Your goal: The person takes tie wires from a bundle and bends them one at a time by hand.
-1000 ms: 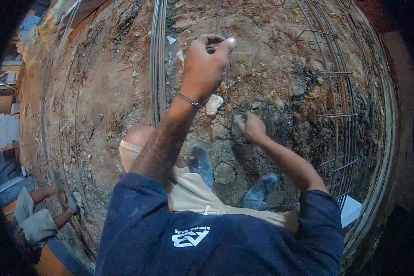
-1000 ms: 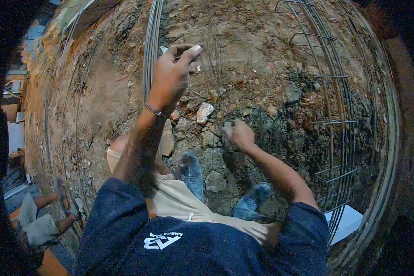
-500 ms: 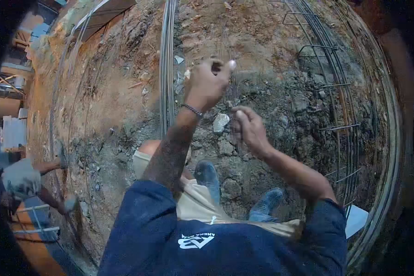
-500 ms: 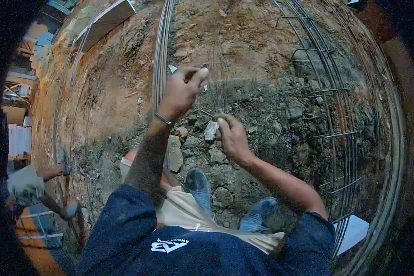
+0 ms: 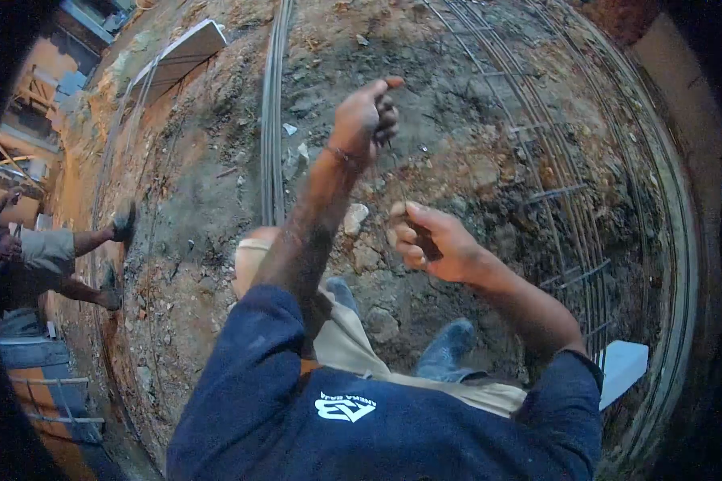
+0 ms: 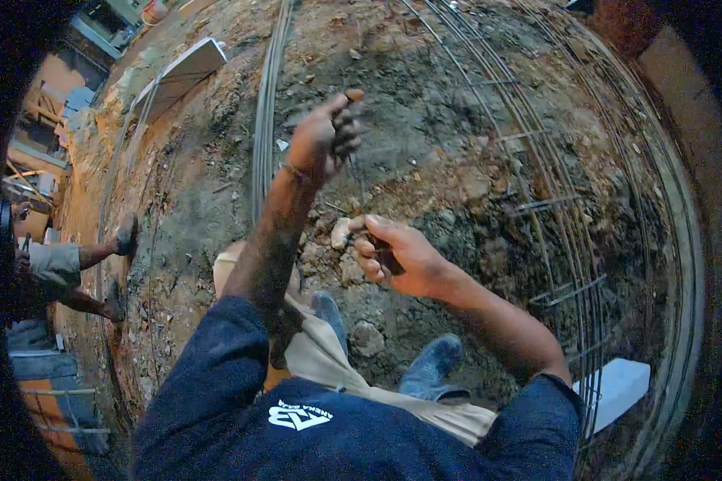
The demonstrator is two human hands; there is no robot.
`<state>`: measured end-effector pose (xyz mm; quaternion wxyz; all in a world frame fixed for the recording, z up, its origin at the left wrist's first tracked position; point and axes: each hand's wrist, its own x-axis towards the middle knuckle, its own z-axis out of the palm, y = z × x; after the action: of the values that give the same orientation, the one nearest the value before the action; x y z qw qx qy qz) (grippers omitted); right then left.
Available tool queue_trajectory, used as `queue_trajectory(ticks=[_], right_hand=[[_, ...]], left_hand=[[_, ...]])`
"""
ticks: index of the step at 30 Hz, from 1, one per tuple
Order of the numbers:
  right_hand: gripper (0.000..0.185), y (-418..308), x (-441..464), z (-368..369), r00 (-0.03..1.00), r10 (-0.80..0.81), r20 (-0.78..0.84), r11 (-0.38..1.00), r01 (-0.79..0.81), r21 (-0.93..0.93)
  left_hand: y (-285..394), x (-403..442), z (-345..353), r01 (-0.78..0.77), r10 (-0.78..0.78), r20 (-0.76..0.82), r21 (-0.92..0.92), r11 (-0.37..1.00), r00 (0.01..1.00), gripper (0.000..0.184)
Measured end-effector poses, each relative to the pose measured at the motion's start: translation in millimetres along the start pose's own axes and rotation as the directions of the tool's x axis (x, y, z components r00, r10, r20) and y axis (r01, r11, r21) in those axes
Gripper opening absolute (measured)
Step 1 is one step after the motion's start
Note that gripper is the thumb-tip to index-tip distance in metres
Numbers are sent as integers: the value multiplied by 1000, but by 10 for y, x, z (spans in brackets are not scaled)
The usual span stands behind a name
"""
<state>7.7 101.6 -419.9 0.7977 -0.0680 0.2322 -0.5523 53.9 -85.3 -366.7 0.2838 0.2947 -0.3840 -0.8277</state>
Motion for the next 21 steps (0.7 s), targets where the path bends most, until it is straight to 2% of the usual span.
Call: queue_trajectory(ticks=[2, 3, 4, 6, 8, 10, 12, 13, 14, 15, 16, 17, 18, 20, 21], right_hand=[[30, -29, -122, 114, 999, -14, -43, 999, 12, -44], [35, -50, -187, 177, 990, -1, -140, 999, -6, -43], [35, -59, -208, 128, 991, -7, -137, 999, 0, -47], [41, -85, -204, 32, 991, 60, 120, 998, -62, 20], [44, -79, -227, 71, 993, 74, 91, 997, -77, 29], [42, -80, -235, 96, 987, 151, 62, 980, -158, 120], [44, -95, -282, 187, 984, 136, 115, 989, -142, 43], [45, -93, -320, 215, 977, 137, 165, 984, -153, 91], [46, -84, -358, 273, 967, 137, 214, 976, -168, 136], [49, -96, -423, 445, 975, 134, 177, 961, -172, 216], [49, -105, -443, 553, 974, 138, 180, 966, -173, 191], [48, -96, -458, 637, 918, 79, 388, 967, -165, 195], [49, -112, -467, 739, 818, 15, 575, 966, -160, 202], [49, -155, -470, 970, 798, -26, 603, 963, -141, 228], [49, -178, -446, 1028, 760, -112, 640, 957, -91, 275]], left_hand=[[-61, 83, -27, -16, 35, 199, -92, 996, 979, 22], [-76, 55, 40, -17, 36, 206, -91, 996, 978, 22], [-86, 21, 105, -10, 34, 210, -114, 993, 977, 21], [-91, -29, 205, -11, 40, 220, -130, 991, 975, 20], [-100, -56, 264, 16, 15, 214, -144, 989, 977, 20], [-118, -90, 287, -14, 39, 216, -115, 993, 976, 20], [-165, -40, 263, 58, -33, 200, -121, 991, 979, 21], [-176, -53, 287, 122, -64, 232, -246, 961, 971, 23], [-175, -19, 246, 107, -48, 235, -244, 964, 971, 23], [-174, 58, 184, 215, -85, 333, -377, 901, 939, 25], [-142, 116, 153, 329, -101, 436, -487, 809, 894, 26], [-134, 165, 124, 383, -62, 510, -555, 739, 858, 26], [-87, 183, 151, 379, -47, 518, -557, 739, 854, 26], [-33, 185, 210, 439, 83, 598, -669, 600, 797, 26], [3, 182, 242, 452, 88, 587, -702, 550, 805, 26]])
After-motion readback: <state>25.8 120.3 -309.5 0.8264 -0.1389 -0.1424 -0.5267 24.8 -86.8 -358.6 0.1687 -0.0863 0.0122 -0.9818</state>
